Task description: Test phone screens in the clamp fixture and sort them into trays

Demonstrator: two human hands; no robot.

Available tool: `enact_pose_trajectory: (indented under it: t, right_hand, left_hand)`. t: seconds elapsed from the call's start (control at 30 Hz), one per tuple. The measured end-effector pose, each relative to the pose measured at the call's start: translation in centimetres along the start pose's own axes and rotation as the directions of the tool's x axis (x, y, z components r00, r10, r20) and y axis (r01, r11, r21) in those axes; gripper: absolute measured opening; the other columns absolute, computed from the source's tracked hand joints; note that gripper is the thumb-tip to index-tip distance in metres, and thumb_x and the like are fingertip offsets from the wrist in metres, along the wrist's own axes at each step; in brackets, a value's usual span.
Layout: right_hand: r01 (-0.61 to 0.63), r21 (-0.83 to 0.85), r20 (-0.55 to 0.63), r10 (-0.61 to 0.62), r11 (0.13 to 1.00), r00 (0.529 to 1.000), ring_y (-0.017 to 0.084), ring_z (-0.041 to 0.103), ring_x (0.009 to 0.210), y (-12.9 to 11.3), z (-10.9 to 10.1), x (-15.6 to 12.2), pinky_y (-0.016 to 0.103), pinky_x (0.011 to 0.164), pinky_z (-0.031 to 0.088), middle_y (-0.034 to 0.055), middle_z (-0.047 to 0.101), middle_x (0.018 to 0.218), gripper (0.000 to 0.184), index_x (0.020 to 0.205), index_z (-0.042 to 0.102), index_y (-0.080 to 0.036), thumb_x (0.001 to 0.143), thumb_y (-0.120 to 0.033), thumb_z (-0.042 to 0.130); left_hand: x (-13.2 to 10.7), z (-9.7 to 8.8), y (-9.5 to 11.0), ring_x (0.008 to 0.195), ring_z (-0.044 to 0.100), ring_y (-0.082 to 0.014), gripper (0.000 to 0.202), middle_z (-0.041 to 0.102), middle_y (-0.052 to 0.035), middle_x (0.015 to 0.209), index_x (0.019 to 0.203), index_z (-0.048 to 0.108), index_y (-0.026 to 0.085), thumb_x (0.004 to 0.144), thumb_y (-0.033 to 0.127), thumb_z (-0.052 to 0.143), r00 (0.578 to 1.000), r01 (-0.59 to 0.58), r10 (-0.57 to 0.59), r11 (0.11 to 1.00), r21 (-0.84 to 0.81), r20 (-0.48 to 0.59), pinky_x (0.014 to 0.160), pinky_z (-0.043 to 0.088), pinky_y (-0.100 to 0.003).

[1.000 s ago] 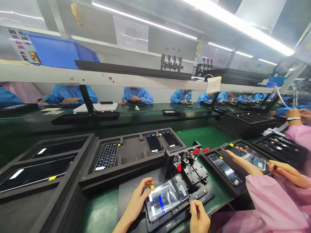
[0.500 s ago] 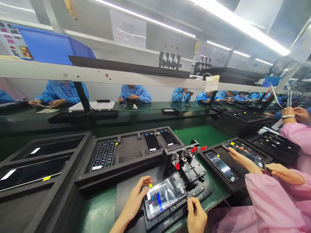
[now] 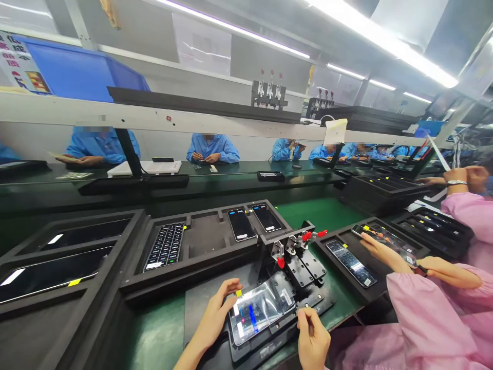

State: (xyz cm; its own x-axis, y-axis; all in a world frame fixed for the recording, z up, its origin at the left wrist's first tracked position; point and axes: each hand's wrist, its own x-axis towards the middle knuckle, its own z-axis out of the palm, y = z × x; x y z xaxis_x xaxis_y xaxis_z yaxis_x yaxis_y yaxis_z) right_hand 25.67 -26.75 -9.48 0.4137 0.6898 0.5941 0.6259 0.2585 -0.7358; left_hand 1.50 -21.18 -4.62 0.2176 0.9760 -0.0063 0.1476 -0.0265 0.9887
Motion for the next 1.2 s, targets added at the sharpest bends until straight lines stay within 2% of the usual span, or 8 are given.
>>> enact_pose_trajectory:
  t: [0.17,0.27,0.37,0.47,0.63,0.77,1.03,1.2]
  right_hand:
    - [0.181,0.028,-0.002,-0.181,0.983,0.983,0.009,0.047,0.054,-3.7,-0.1,4.9,0.02,0.057,0.038,-0.0023,0.049,0.061,0.018,0.07,0.052,-0.018,0.085,-0.027,0.05]
    - [0.228,-0.027,0.095,-0.224,0.973,0.97,0.01,0.046,0.057,-5.2,0.5,8.0,0.022,0.058,0.038,-0.0018,0.05,0.063,0.017,0.07,0.051,-0.018,0.084,-0.029,0.053]
    - [0.232,-0.072,0.218,-0.211,0.97,0.953,0.011,0.047,0.06,-5.4,1.5,9.6,0.023,0.061,0.037,-0.0017,0.05,0.065,0.02,0.069,0.048,-0.019,0.083,-0.033,0.053]
    - [0.215,-0.083,0.281,-0.184,0.973,0.942,0.01,0.046,0.06,-5.3,2.3,10.1,0.023,0.061,0.036,-0.0035,0.045,0.062,0.026,0.065,0.041,-0.019,0.083,-0.034,0.052]
    - [0.184,-0.061,0.308,-0.156,0.981,0.938,0.009,0.041,0.056,-5.6,2.8,10.3,0.022,0.059,0.034,-0.0051,0.04,0.06,0.03,0.063,0.035,-0.019,0.083,-0.034,0.052]
    - [0.176,-0.043,0.328,-0.153,0.983,0.932,0.008,0.038,0.055,-5.9,2.9,10.6,0.021,0.057,0.033,-0.0056,0.037,0.058,0.032,0.062,0.033,-0.02,0.084,-0.033,0.051]
    - [0.16,-0.019,0.337,-0.144,0.987,0.93,0.008,0.036,0.053,-5.7,3.1,10.7,0.021,0.055,0.032,-0.0058,0.035,0.057,0.034,0.059,0.031,-0.02,0.083,-0.033,0.051]
    - [0.177,-0.008,0.327,-0.165,0.984,0.93,0.008,0.036,0.052,-5.6,3.0,10.6,0.021,0.054,0.032,-0.0059,0.034,0.056,0.034,0.058,0.031,-0.02,0.084,-0.033,0.05]
  left_hand:
    - [-0.2,0.1,0.3,0.11,0.052,-0.02,0.029,0.06,-0.005,0.114,0.113,0.049,0.023,0.084,0.027,0.045,1.0,-0.017,0.017,0.999,0.047,-0.001,0.098,0.036,-0.036]
    - [-0.4,0.2,0.7,0.109,0.053,-0.0201,0.029,0.06,-0.0053,0.114,0.113,0.049,0.023,0.085,0.032,0.046,1.0,-0.028,0.029,0.997,0.07,-0.006,0.097,0.037,-0.036]
    - [-0.8,-0.1,0.8,0.112,0.051,-0.0205,0.033,0.057,-0.0055,0.118,0.117,0.044,0.024,0.086,0.036,0.045,0.996,-0.076,0.083,0.983,0.169,-0.03,0.099,0.035,-0.038]
    - [-2.0,-0.7,0.6,0.12,0.044,-0.0211,0.045,0.048,-0.0057,0.129,0.126,0.034,0.026,0.085,0.036,0.048,0.99,-0.119,0.137,0.935,0.334,-0.032,0.103,0.031,-0.04]
    - [-4.4,-1.7,0.6,0.128,0.033,-0.0236,0.081,0.032,-0.0042,0.143,0.137,0.015,0.03,0.074,0.038,0.064,0.984,-0.179,0.149,0.841,0.511,0.1,0.107,0.027,-0.04]
    - [-5.4,-1.8,1.2,0.129,0.031,-0.0275,0.1,0.027,-0.0052,0.145,0.139,0.008,0.03,0.063,0.042,0.072,0.976,-0.217,0.152,0.781,0.586,0.159,0.106,0.028,-0.041]
    - [-5.4,-1.4,1.1,0.127,0.032,-0.0269,0.104,0.029,-0.004,0.143,0.139,0.011,0.03,0.057,0.033,0.076,0.966,-0.257,0.192,0.731,0.632,0.17,0.106,0.029,-0.04]
    - [-5.2,-1.5,0.8,0.127,0.032,-0.0278,0.101,0.031,-0.0057,0.142,0.139,0.012,0.029,0.06,0.04,0.074,0.96,-0.279,0.213,0.718,0.637,0.18,0.105,0.029,-0.04]
